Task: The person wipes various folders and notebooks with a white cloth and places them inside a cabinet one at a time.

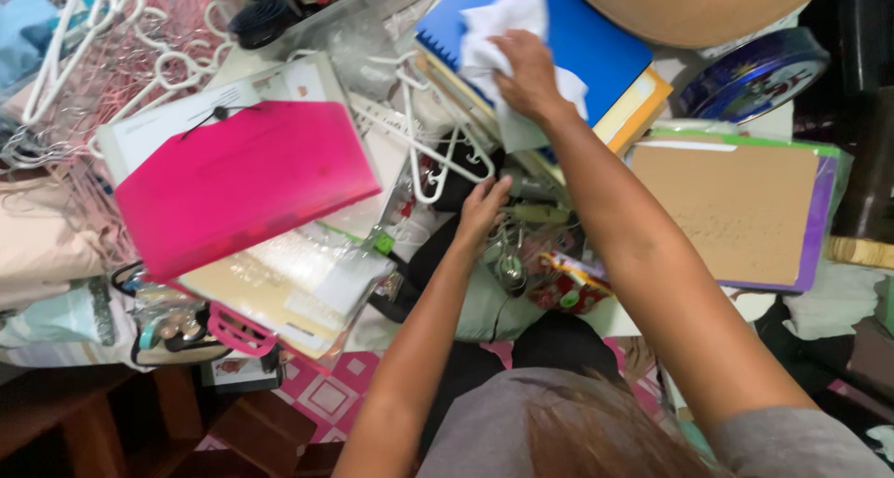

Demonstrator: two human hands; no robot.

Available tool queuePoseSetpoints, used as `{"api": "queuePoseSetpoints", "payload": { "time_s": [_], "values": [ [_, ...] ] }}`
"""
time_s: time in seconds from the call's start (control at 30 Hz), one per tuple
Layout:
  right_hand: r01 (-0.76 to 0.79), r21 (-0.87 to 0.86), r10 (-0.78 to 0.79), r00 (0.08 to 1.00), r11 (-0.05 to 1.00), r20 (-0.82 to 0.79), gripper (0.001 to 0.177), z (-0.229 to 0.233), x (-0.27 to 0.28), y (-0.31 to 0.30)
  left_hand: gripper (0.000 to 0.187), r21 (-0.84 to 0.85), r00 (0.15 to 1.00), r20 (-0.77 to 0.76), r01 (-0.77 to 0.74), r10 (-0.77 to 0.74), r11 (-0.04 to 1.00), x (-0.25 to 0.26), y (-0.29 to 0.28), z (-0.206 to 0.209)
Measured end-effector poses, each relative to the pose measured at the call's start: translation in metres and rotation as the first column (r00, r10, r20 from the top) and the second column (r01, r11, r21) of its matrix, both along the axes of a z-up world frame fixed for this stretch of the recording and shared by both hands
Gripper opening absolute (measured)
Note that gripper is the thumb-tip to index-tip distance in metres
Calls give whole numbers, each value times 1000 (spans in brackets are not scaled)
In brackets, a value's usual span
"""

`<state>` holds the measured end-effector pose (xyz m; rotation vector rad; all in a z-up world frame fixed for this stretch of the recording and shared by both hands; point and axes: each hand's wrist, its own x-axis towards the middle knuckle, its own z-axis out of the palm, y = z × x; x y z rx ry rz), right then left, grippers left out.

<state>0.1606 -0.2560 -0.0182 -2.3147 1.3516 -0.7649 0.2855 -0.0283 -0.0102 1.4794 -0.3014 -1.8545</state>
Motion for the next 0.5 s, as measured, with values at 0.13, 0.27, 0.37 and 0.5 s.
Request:
{"api": "queuePoseSetpoints", "payload": {
  "time_s": [0.13,0.27,0.37,0.5],
  "values": [
    [-40,59,42,999,997,-30,57,10,15,-43,118,114,992,123,-5,-9,994,-44,-49,-15],
    [129,5,-129,989,992,-66,57,15,-17,-42,116,128,973,183,-166,141,978,-61,-77,-31],
    [246,-19,-246,968,969,-44,60,22,-70,6,102,123,962,46,-273,269,954,-62,-91,-41],
    [589,56,-574,801,806,-169,55,48,-128,94,90,-7,921,10,-389,389,921,-75,-104,-49]
  ]
}}
